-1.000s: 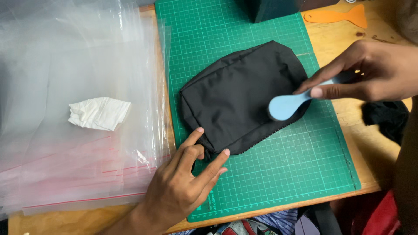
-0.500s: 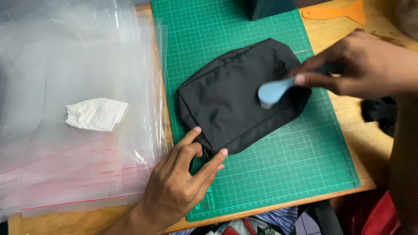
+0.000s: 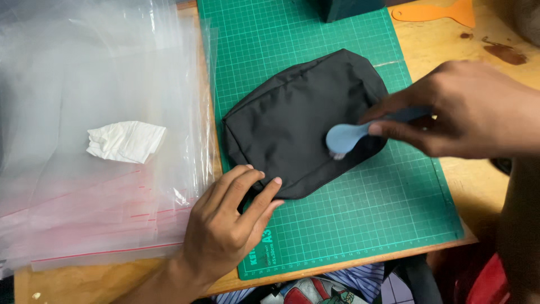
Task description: The person brushes a small black bag with a blue brush, wipes a clear plastic sheet with a dark cloth, and attaches a keychain to the bag's loop before clipping on a shoulder strap.
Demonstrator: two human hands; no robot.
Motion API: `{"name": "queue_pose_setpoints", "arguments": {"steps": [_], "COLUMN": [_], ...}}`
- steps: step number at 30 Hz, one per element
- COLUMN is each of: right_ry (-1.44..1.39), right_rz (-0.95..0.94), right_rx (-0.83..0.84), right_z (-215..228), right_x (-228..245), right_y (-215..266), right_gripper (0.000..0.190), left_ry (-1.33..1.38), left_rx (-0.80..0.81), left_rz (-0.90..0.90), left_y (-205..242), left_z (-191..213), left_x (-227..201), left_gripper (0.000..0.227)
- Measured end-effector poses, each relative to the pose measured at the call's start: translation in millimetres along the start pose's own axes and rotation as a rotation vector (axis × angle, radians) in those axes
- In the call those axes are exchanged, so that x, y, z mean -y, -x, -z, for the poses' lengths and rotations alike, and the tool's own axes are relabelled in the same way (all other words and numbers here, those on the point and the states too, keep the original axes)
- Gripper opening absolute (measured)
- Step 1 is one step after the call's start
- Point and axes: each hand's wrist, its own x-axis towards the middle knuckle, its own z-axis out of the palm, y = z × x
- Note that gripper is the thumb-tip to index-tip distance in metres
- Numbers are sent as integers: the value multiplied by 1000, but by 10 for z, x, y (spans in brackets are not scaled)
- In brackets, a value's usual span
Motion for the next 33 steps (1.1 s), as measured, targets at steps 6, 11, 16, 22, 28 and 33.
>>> {"name": "queue_pose_setpoints", "arguments": {"steps": [6,11,16,22,28,33], "right_ry": [-498,-668,-351,-331,-372,-433], "right_rz": [-17,96,308,570,102,746], "right_rx": [-631,-655,-820,-818,-956,-809], "right_z": [-107,54,-343,-375,-519,-278], "right_x": [-206,337,698,910,530,842], "right_y": [10,304,270,184,247,127], "right_gripper": [13,34,30,31,24,33], "left_ry": [48,85,129,189,230,237], "left_rx": [-146,-277,-411,-424,-422,-432], "left_rz": [-5,42,195,325,312,345], "left_y": [-20,-98,-86,-76,-72,-53], "left_z": [31,162,195,229,209,220], "left_x": [-21,-65,-56,-63,-43,-27], "left_gripper": [16,16,16,14,14,16]}}
